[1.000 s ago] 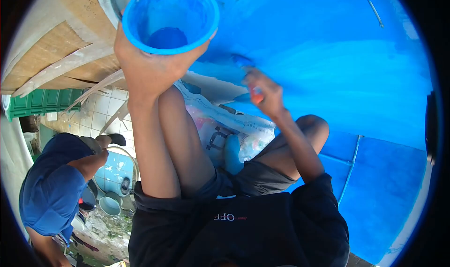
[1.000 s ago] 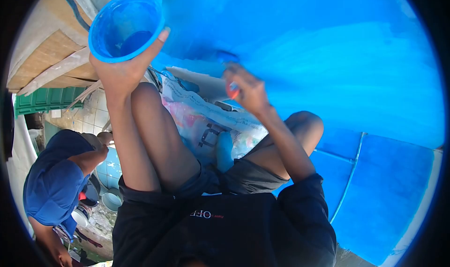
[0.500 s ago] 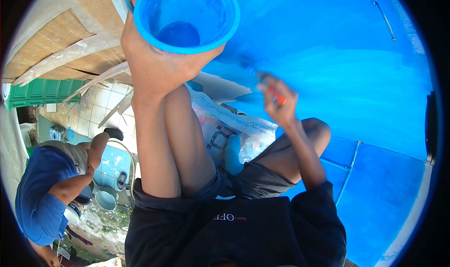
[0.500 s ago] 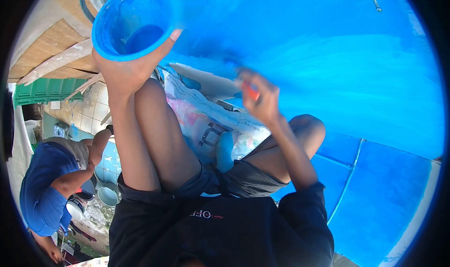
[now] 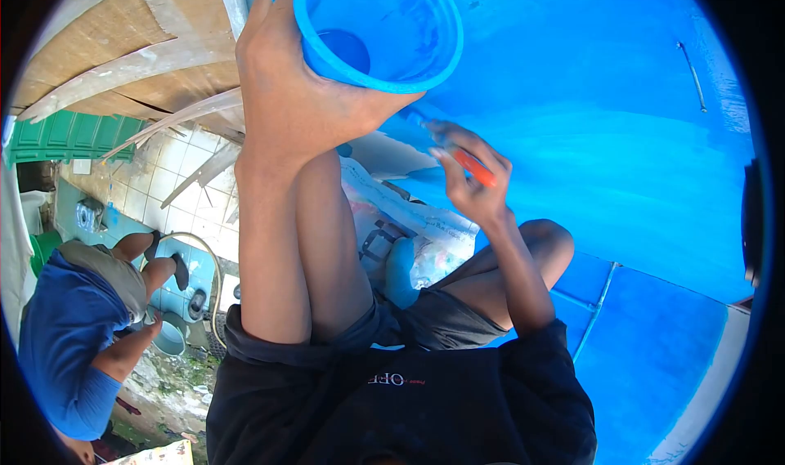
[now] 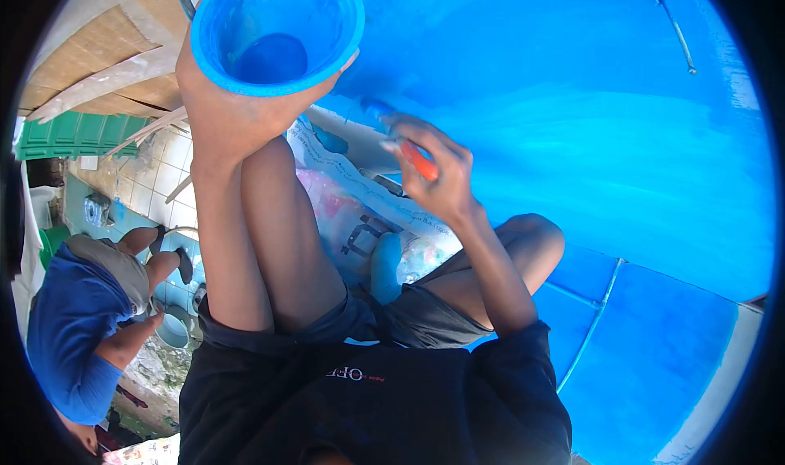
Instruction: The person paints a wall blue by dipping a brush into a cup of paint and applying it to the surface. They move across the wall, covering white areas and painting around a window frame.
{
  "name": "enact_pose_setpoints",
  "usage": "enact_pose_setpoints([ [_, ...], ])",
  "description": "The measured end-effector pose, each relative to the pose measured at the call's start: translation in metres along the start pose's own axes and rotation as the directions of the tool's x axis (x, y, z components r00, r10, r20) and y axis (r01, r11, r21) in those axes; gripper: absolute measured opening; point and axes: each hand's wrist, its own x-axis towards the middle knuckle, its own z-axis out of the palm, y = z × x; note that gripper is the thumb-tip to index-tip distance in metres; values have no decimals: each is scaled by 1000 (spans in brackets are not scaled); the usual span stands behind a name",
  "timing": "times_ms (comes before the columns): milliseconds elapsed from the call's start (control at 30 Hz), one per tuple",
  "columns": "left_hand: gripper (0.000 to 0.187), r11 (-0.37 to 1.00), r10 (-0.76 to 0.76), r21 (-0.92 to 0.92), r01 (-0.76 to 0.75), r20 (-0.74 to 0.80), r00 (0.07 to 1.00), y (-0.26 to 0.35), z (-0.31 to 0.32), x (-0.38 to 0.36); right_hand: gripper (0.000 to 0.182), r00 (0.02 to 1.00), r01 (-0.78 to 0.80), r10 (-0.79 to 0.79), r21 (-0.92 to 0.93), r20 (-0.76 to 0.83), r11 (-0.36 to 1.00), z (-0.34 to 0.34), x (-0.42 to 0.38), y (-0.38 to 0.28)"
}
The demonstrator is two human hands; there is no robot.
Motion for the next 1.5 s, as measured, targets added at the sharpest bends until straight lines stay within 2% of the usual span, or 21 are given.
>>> enact_pose_setpoints([
  [133, 71, 993, -59, -102, 51, -86, 995, 2, -2, -1, 13, 981, 21, -52, -168, -184, 986, -33, 40, 2],
  [200, 77, 956, -157, -262, 135, -65, 986, 3, -8, -1, 3, 941, 181, -252, -295, -226, 938, -72, 63, -47],
  [233, 77, 955, -165, -261, 143, -65, 984, 1, -9, -2, 15, 919, 226, -330, -394, -218, 891, -86, 67, -66],
  [300, 83, 983, -18, -182, 12, -32, 999, -5, -11, -2, 14, 742, 324, -512, -437, -433, 839, -76, 67, -83],
  [333, 83, 983, -14, -181, 9, -29, 999, -5, -13, -3, 14, 739, 323, -512, -437, -437, 839, -71, 61, -76],
  [433, 86, 997, -25, 75, 26, -15, 1000, -5, -18, -8, 38, 988, -99, 25, -495, -154, 863, -44, 21, -35],
  [467, 87, 998, -45, -54, 43, -36, 998, -6, -18, -7, 34, 929, 327, -369, -462, -1, 824, -22, 15, -24],
  [633, 81, 936, -216, -296, 191, -54, 975, 6, -11, -11, 30, 952, 305, -295, -259, 78, 916, 59, -27, 35],
  [700, 56, 969, 28, 247, -34, 27, 999, 18, -14, -3, 30, 973, 218, -198, -183, 122, 959, 54, -24, 35],
  [767, 57, 955, 45, 293, -46, 8, 999, 20, -15, -1, 30, 993, 107, -105, -47, 49, 993, 23, -3, 31],
  [833, 57, 939, 52, 341, -45, -12, 999, 22, -16, 0, 26, 981, 25, -57, -174, -184, 984, -21, 29, 2],
  [900, 59, 887, -46, 462, 17, 53, 998, 27, -20, 1, 22, 914, 310, -400, -515, -70, 799, -68, 55, -46],
  [967, 59, 890, -64, 454, 35, 50, 997, 25, -24, -3, 34, 812, 377, -513, -422, -277, 824, -84, 49, -47],
  [1033, 60, 912, -70, 406, 55, 22, 997, 21, -22, -6, 42, 884, 130, -394, -677, -252, 725, -79, 42, -56],
  [1067, 60, 924, -67, 379, 60, 4, 998, 19, -21, -6, 34, 946, -322, 208, -665, -247, 674, -72, 20, -57],
  [1100, 60, 934, -61, 352, 62, -15, 998, 16, -20, -5, 23, 949, 249, -310, -474, -53, 845, -64, 8, -24],
  [1167, 59, 949, -35, 311, 42, -29, 999, 13, -23, -3, 22, 912, 403, -407, -314, 55, 860, -36, -4, -7],
  [1267, 59, 962, -48, 265, 58, -44, 998, 18, -23, -3, 23, 974, 184, -152, -190, 169, 964, -32, -21, 7],
  [1333, 58, 961, -85, 260, 90, -29, 996, 23, -26, -8, 25, 967, 221, -219, -3, 127, 975, -71, -9, 22],
  [1433, 62, 958, -111, 257, 122, -57, 992, 28, -27, -3, 33, 900, 399, -436, -365, -21, 841, -128, 47, -30],
  [1500, 79, 951, -239, 182, 251, -87, 967, 33, -28, -7, 25, 889, 344, -432, -399, -152, 850, -143, 39, -62],
])
